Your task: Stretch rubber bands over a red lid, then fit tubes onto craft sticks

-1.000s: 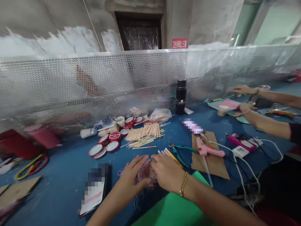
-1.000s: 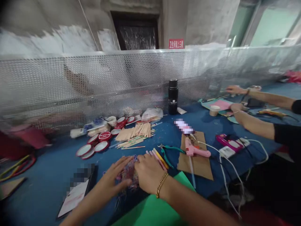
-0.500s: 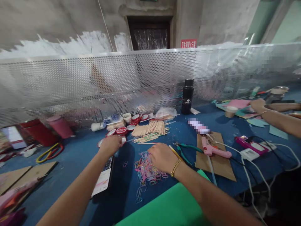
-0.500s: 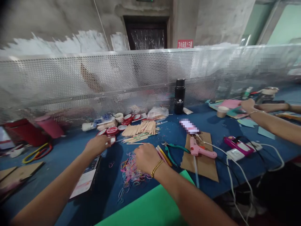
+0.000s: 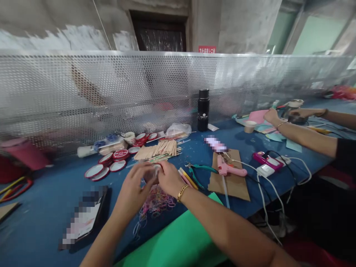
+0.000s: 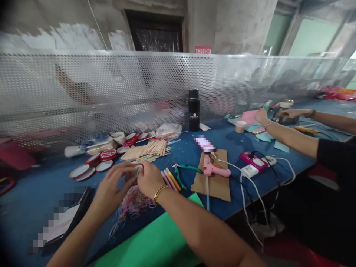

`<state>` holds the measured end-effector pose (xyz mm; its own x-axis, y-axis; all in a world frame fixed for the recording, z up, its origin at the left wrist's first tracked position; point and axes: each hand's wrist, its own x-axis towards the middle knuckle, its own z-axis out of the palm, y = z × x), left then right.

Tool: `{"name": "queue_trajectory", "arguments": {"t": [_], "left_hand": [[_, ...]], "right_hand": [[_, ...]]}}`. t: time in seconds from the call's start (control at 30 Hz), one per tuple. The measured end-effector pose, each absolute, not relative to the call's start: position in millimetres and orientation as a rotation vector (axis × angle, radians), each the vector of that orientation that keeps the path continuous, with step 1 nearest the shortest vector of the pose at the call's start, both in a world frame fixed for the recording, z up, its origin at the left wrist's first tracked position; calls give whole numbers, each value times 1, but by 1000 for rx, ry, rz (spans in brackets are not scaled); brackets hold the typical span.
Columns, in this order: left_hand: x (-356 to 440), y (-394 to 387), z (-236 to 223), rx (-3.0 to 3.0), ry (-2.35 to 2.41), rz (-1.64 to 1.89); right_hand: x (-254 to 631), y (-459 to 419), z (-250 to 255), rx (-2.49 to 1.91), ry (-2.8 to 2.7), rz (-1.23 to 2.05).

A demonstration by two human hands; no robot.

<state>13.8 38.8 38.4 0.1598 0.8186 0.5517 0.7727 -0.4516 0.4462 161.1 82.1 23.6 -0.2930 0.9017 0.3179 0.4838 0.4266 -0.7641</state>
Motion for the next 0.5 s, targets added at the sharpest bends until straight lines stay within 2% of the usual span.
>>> {"name": "queue_trajectory", "arguments": {"t": [0.07,0.17,0.27,0.5], "left_hand": [[15,39,32,1924,1711,1423],[13,40,26,1519,1636,1351],[8,42,25,1481,1617,1243],[-17,49,23,1558,1803,1425]], "right_hand": [[161,81,22,-1160,-1916,700],[160,76,25,-1133,-1925,694],[161,71,30,-1097,-1961,636],[171,67,37,-1179,-2430,314]]}}
